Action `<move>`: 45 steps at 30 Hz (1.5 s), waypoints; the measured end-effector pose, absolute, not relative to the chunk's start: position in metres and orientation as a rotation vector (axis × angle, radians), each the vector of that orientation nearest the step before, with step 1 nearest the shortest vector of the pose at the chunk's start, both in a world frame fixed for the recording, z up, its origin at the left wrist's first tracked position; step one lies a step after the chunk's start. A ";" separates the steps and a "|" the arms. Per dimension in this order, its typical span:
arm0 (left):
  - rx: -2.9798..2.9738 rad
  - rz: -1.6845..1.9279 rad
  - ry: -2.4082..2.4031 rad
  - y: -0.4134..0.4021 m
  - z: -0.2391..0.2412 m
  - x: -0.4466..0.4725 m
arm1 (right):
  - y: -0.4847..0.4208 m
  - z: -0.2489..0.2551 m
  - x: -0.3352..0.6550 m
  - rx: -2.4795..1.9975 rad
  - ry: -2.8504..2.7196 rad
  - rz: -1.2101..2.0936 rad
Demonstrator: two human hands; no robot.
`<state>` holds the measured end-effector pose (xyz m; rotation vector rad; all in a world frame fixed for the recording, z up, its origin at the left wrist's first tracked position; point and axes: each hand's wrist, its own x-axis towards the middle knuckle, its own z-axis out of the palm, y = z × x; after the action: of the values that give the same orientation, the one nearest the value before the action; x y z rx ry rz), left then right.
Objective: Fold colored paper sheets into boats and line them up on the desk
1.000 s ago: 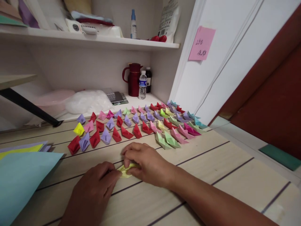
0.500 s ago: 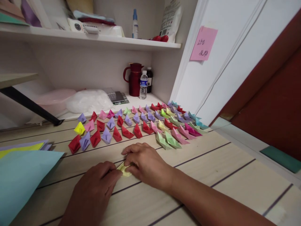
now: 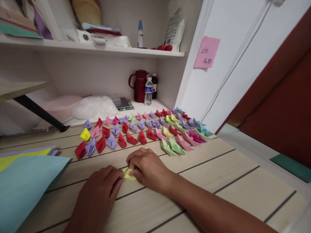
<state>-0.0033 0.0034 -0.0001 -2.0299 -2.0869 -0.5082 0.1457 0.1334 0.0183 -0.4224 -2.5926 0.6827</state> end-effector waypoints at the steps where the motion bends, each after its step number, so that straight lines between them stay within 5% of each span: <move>1: -2.038 -0.493 -2.098 0.003 0.000 -0.003 | 0.133 0.018 0.145 -0.433 -2.594 0.678; 45: -2.143 -0.458 -2.025 0.002 -0.002 -0.006 | 0.134 0.023 0.151 -0.453 -2.545 0.764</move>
<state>-0.0058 0.0017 -0.0022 -2.1431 -2.0254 -0.4584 0.1508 0.1340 0.0229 -0.4532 -2.5450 0.7637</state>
